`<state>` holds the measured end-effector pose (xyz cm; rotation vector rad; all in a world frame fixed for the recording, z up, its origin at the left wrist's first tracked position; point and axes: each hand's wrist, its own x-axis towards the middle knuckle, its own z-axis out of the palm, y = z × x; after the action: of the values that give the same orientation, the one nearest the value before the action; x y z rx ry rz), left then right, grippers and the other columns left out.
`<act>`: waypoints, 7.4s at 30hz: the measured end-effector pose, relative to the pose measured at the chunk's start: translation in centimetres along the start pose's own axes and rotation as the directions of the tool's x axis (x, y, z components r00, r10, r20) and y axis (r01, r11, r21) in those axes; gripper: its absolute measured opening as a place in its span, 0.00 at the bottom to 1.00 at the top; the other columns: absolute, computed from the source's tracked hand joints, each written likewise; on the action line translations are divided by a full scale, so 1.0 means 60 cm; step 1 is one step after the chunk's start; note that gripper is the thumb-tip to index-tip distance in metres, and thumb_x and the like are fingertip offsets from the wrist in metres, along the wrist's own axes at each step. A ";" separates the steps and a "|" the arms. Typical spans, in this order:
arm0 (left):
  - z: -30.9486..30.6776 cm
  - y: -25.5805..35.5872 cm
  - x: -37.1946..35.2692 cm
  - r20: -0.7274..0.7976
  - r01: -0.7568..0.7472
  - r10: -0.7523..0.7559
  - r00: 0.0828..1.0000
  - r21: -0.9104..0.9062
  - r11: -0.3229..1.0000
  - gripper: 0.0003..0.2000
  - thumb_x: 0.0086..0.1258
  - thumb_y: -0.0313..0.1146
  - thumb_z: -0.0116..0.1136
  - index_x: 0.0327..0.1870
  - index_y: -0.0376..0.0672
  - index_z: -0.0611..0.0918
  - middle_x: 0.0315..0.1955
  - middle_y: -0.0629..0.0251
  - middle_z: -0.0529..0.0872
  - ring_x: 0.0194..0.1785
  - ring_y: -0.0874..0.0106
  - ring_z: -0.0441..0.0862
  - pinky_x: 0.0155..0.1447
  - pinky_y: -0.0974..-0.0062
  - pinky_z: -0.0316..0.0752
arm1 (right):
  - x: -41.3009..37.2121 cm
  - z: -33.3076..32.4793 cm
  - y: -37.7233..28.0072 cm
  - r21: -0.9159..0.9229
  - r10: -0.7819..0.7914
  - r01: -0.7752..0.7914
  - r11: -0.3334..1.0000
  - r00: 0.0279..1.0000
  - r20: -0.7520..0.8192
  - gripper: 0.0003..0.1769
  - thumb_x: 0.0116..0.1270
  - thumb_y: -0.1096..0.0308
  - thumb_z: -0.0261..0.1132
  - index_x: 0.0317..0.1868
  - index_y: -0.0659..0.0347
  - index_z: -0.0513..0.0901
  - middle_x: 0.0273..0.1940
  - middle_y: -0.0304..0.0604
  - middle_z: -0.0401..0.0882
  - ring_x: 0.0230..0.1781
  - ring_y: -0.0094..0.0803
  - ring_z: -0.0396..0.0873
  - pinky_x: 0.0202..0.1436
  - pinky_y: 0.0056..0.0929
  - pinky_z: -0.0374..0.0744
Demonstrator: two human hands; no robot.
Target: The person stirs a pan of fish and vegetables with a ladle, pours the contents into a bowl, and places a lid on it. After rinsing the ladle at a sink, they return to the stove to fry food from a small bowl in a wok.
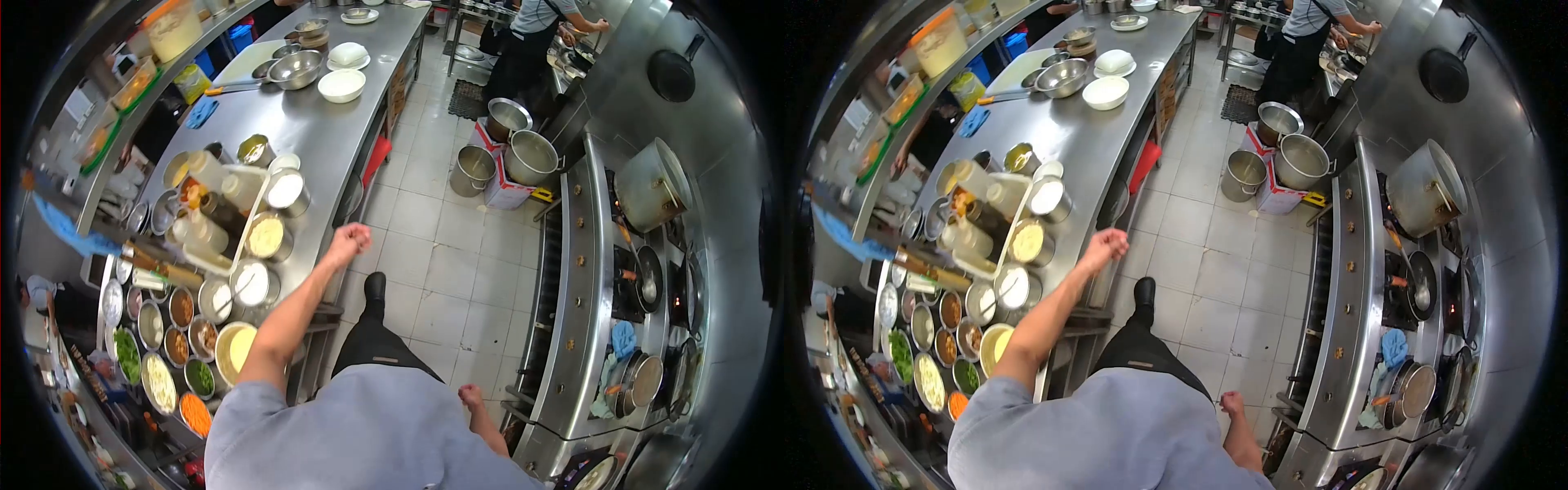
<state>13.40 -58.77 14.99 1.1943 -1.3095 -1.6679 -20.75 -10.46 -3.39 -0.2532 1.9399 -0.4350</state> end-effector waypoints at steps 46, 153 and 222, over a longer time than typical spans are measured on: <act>-0.274 0.284 0.508 -0.711 0.476 -0.328 0.622 0.012 0.879 0.07 0.50 0.31 0.55 0.18 0.37 0.76 0.14 0.64 0.78 0.11 0.80 0.60 0.13 0.80 0.52 | 0.178 -0.011 -0.424 0.118 -0.258 0.256 0.959 0.966 -0.003 0.07 0.61 0.71 0.64 0.39 0.63 0.80 0.28 0.40 0.80 0.28 0.25 0.76 0.30 0.23 0.75; 1.060 -0.665 -0.615 -0.458 -0.227 -0.737 -0.498 -0.751 0.620 0.11 0.64 0.36 0.53 0.32 0.38 0.83 0.26 0.55 0.85 0.33 0.59 0.83 0.35 0.63 0.75 | -0.265 0.463 -0.134 0.557 0.832 0.670 -0.491 0.173 0.526 0.18 0.60 0.53 0.64 0.39 0.61 0.84 0.37 0.47 0.83 0.38 0.36 0.78 0.45 0.35 0.75; 0.860 -0.528 -0.265 0.754 -0.998 -0.656 -0.021 0.025 0.061 0.09 0.56 0.31 0.51 0.29 0.38 0.84 0.29 0.47 0.84 0.40 0.52 0.83 0.46 0.60 0.79 | -0.627 0.162 0.968 0.623 0.942 0.731 0.280 -0.083 -0.325 0.08 0.60 0.76 0.56 0.39 0.57 0.79 0.32 0.34 0.77 0.32 0.21 0.74 0.30 0.23 0.75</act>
<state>-29.25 -19.33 -8.40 -0.8258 -3.7206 -0.3671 4.44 54.60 0.79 2.1075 2.3088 -2.1123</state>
